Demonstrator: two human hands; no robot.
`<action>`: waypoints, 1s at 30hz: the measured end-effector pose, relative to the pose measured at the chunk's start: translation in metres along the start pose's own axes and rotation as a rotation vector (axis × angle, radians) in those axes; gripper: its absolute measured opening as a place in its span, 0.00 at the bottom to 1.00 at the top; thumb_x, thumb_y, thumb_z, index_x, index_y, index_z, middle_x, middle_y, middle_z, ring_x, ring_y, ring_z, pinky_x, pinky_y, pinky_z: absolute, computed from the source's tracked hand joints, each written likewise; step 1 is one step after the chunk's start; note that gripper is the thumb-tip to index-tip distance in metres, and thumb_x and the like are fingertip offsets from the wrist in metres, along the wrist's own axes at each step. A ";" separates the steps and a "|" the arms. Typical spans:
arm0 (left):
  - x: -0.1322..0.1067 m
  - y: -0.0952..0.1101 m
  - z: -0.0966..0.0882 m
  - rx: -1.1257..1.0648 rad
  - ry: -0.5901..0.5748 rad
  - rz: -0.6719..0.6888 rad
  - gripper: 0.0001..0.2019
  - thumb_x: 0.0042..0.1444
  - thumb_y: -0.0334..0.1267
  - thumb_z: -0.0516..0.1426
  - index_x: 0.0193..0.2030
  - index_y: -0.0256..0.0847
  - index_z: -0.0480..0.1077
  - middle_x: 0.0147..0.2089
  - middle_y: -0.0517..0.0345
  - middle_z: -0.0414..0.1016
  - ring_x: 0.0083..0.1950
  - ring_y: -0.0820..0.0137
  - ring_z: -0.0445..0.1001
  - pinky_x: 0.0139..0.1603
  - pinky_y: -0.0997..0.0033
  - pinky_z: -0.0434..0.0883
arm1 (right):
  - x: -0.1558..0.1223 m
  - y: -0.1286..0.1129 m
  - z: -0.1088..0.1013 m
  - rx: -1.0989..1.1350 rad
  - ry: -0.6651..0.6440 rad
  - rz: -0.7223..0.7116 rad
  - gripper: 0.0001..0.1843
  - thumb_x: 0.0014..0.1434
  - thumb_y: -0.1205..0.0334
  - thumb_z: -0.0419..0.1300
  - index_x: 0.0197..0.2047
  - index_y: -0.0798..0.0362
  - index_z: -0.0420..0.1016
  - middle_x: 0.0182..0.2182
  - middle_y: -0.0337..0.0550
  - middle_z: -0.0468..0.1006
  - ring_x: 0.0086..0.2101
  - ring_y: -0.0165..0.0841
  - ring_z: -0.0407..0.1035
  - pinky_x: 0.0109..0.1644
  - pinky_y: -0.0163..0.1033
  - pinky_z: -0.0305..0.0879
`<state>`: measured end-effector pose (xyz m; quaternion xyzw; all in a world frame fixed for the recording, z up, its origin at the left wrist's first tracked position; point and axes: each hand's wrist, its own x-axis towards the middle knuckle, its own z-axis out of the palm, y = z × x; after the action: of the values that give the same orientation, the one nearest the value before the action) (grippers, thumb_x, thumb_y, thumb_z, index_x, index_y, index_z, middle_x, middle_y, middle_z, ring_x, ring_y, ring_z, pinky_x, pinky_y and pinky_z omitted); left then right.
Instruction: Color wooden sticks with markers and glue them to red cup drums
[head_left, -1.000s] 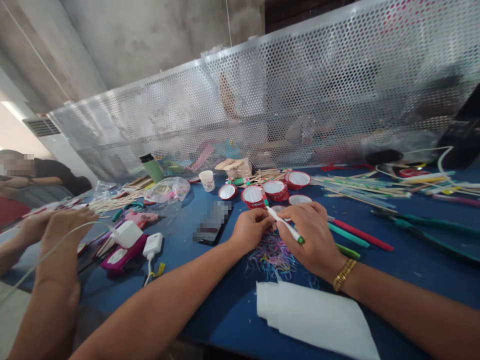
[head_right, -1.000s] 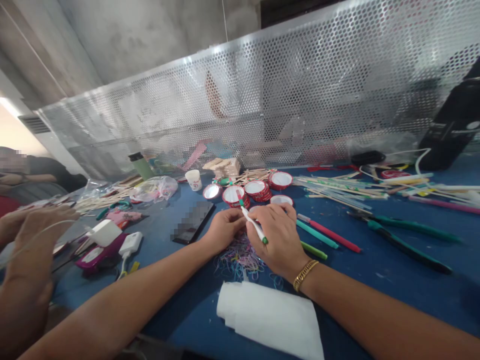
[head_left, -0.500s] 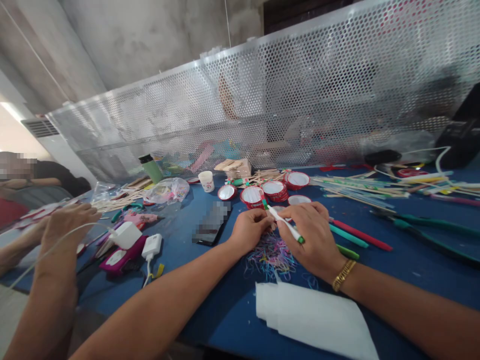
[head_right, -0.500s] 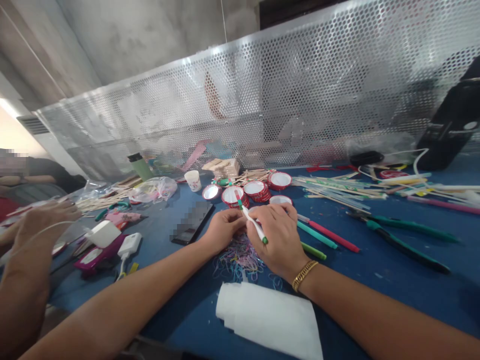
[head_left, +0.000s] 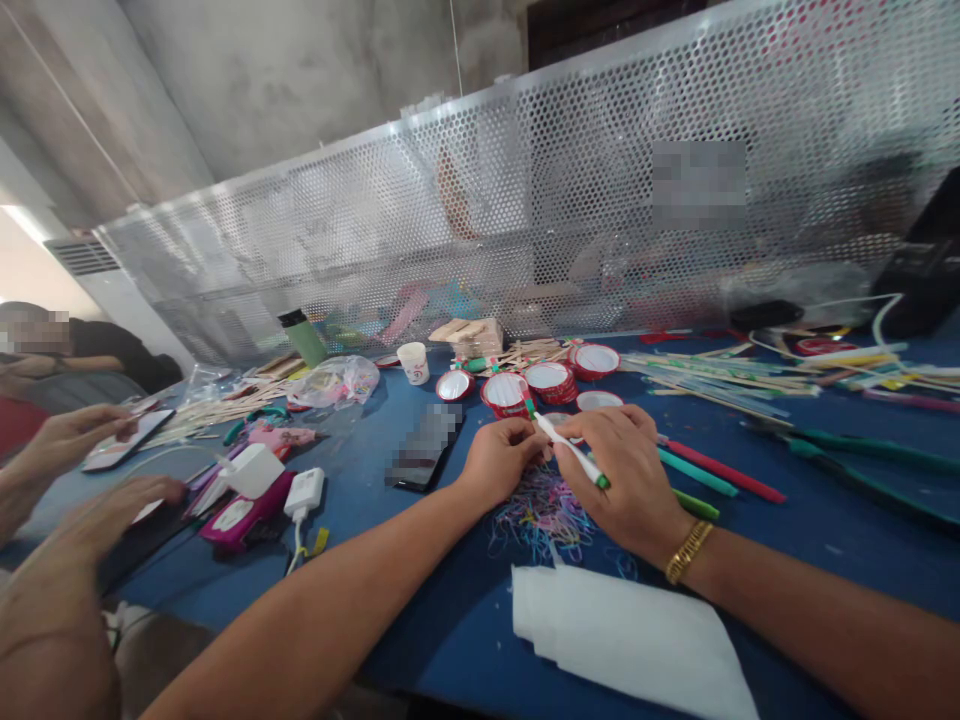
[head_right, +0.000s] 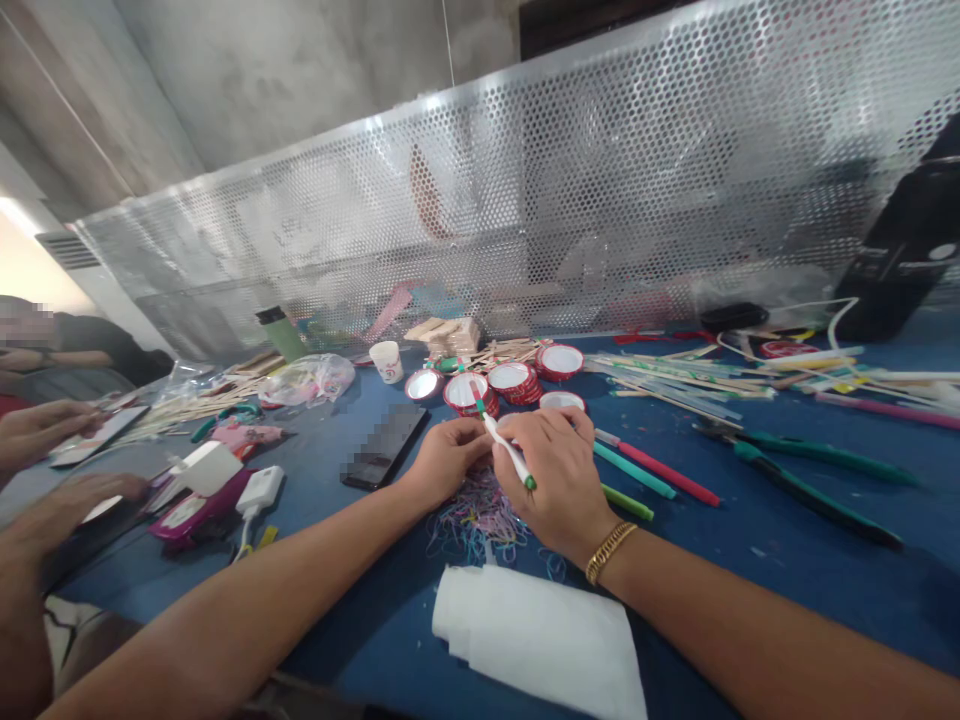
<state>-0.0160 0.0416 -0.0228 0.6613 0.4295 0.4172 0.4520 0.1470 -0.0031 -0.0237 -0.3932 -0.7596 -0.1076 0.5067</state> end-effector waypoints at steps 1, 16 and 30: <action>0.000 -0.001 0.000 0.003 0.002 0.000 0.17 0.50 0.50 0.62 0.24 0.38 0.68 0.22 0.63 0.68 0.24 0.75 0.63 0.26 0.74 0.58 | 0.000 0.000 0.000 0.007 -0.009 -0.006 0.04 0.64 0.63 0.55 0.41 0.50 0.71 0.36 0.41 0.79 0.39 0.37 0.71 0.51 0.48 0.55; 0.002 -0.003 0.000 -0.007 0.001 0.024 0.16 0.52 0.48 0.62 0.23 0.39 0.68 0.21 0.63 0.68 0.23 0.75 0.63 0.26 0.74 0.59 | 0.000 0.003 0.000 0.057 0.035 0.082 0.07 0.63 0.60 0.59 0.43 0.47 0.75 0.39 0.39 0.82 0.41 0.37 0.74 0.52 0.48 0.56; 0.003 -0.006 -0.001 -0.005 -0.014 0.009 0.19 0.50 0.54 0.62 0.23 0.38 0.68 0.22 0.62 0.68 0.24 0.75 0.63 0.26 0.74 0.59 | 0.000 0.002 -0.003 0.144 -0.016 0.080 0.09 0.65 0.61 0.55 0.41 0.47 0.77 0.38 0.38 0.83 0.39 0.35 0.74 0.50 0.47 0.55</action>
<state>-0.0168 0.0463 -0.0274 0.6651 0.4223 0.4155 0.4546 0.1505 -0.0036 -0.0222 -0.3865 -0.7532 -0.0294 0.5314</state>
